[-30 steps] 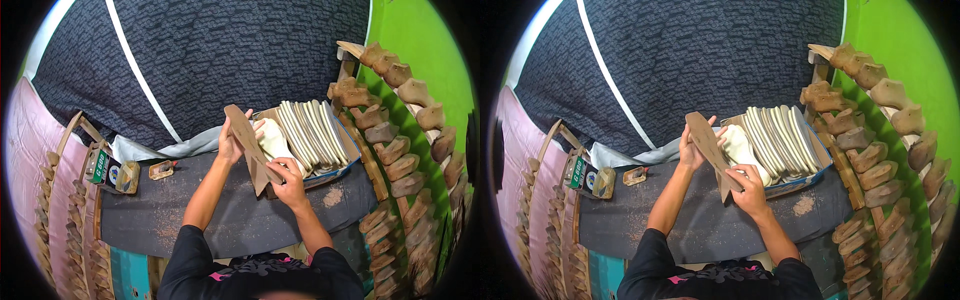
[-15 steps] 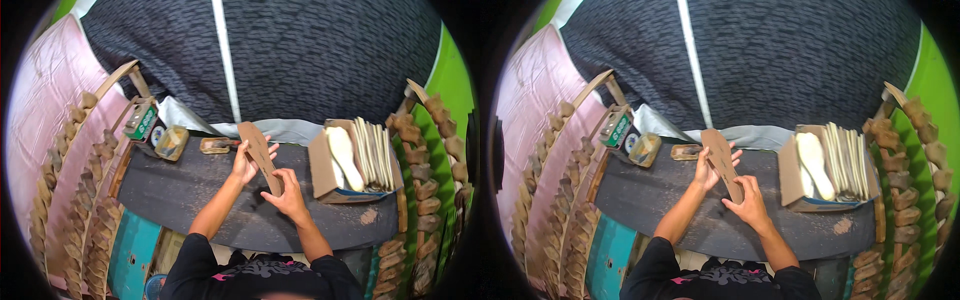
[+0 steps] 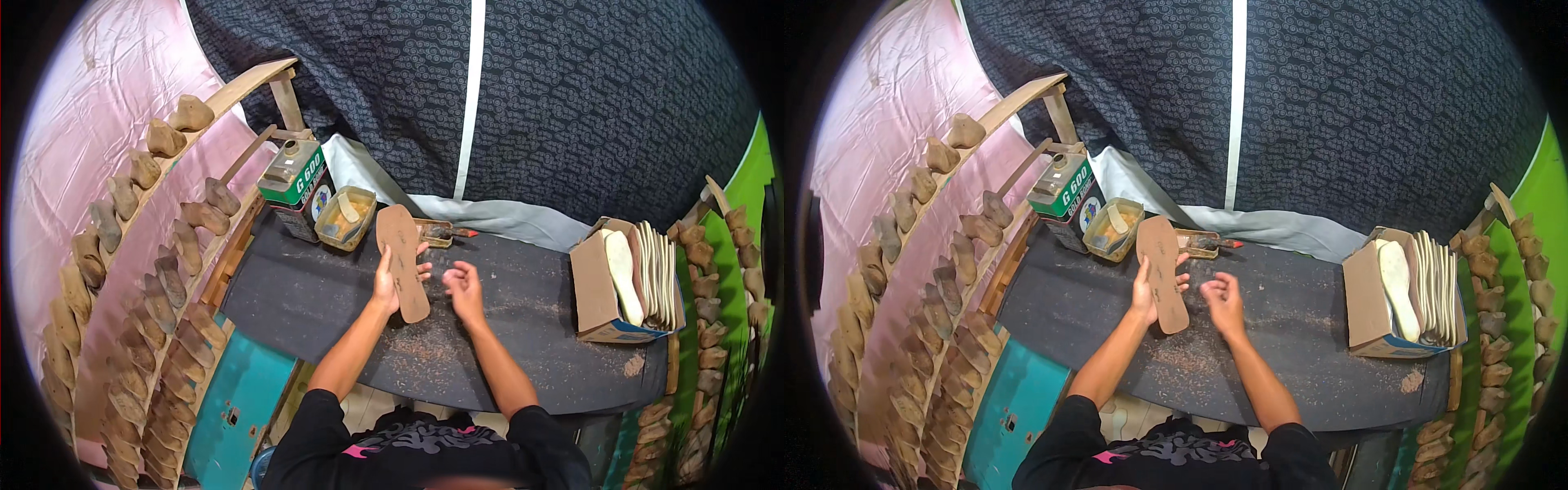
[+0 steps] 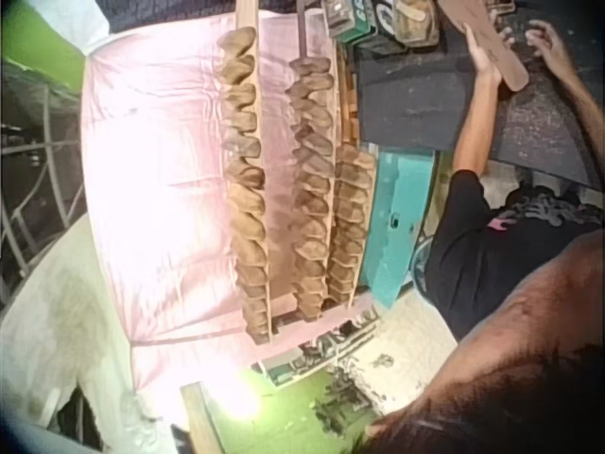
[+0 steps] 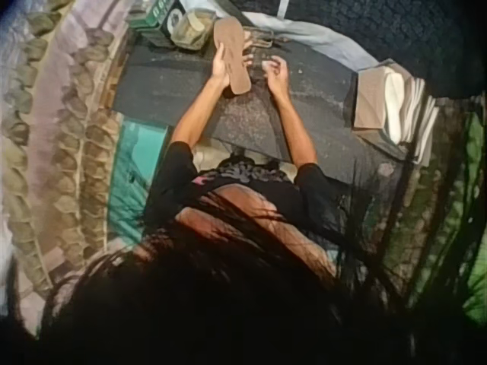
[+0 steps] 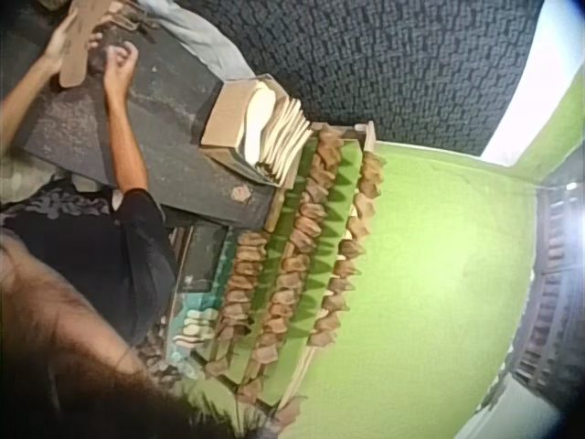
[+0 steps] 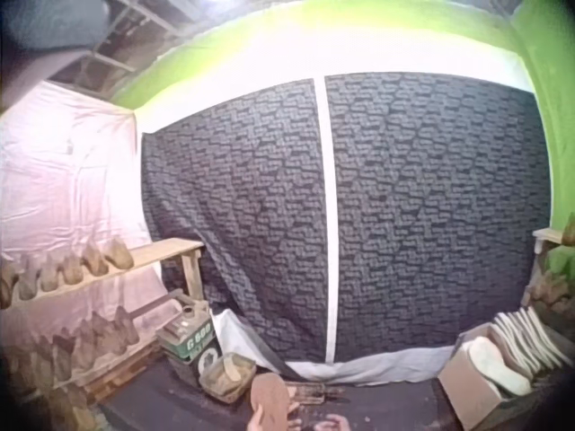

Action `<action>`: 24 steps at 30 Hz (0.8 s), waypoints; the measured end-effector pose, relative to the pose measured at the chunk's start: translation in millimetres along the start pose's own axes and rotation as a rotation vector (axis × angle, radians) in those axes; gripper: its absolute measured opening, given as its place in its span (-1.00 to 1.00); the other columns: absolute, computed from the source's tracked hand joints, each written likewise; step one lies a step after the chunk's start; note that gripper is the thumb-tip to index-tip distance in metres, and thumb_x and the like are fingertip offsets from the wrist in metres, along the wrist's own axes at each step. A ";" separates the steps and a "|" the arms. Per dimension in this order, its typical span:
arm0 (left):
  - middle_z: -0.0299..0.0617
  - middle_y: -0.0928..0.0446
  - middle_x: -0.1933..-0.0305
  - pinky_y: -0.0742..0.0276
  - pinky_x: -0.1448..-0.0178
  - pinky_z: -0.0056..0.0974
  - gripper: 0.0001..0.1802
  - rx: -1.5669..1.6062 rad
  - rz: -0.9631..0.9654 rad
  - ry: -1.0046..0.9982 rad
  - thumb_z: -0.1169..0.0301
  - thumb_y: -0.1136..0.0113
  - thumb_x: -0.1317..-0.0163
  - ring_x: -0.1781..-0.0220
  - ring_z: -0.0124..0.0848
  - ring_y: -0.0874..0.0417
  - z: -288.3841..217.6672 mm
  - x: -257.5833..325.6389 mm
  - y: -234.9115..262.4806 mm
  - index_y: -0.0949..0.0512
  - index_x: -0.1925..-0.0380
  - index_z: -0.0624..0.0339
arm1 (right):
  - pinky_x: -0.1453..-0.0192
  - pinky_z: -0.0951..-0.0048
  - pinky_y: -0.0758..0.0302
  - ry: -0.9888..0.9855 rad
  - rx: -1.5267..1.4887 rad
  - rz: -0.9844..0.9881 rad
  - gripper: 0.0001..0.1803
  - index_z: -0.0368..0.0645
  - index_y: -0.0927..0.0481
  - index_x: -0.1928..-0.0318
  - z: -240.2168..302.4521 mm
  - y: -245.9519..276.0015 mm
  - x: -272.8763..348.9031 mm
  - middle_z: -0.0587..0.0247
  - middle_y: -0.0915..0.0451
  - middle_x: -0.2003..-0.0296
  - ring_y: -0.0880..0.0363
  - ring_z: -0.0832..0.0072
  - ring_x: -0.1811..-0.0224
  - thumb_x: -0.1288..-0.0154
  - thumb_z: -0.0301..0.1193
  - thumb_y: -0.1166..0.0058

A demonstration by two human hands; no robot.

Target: Applying adhesive to shoe insoles using a brush in a manufacturing setting.

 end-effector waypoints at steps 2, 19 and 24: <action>-0.04 -0.30 -0.30 -0.57 0.08 -0.17 -0.30 0.004 -0.002 -0.033 -0.10 0.42 -0.39 0.13 -0.19 -0.59 -14.3 7.1 12.3 -0.09 -0.33 0.18 | 0.32 0.55 -0.46 -0.162 -0.143 -0.156 -0.49 -0.23 -0.29 -0.08 -26.6 14.9 -24.1 0.21 -0.53 0.20 -0.54 0.51 0.29 -0.22 -0.29 -0.18; -0.04 -0.35 -0.24 -0.64 0.13 -0.15 -0.16 -0.075 0.086 0.048 -0.28 0.51 -0.31 0.11 -0.18 -0.62 -50.4 23.2 33.1 -0.10 -0.34 0.14 | 0.49 0.56 -0.46 -0.236 -0.252 -0.219 -0.74 -0.14 -0.47 0.14 -63.2 22.7 -126.3 0.32 -0.52 0.38 -0.49 0.57 0.51 -0.23 -0.30 -0.15; 0.01 -0.32 -0.25 -0.64 0.13 -0.10 -0.09 -0.096 0.098 0.099 -0.34 0.55 -0.26 0.08 -0.13 -0.61 -44.4 17.9 41.7 -0.10 -0.34 0.15 | 0.47 0.50 -0.59 0.001 -0.052 -0.142 -0.83 -0.28 -0.49 0.19 -21.5 -11.0 -138.3 0.21 -0.52 0.36 -0.63 0.43 0.45 -0.30 -0.42 -0.02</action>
Point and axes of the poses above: each hand's wrist, its own x-axis away from the middle knuckle, its own y-axis out of the back of the hand, z = x × y, the point moved 10 cm from there along -x, towards the middle knuckle
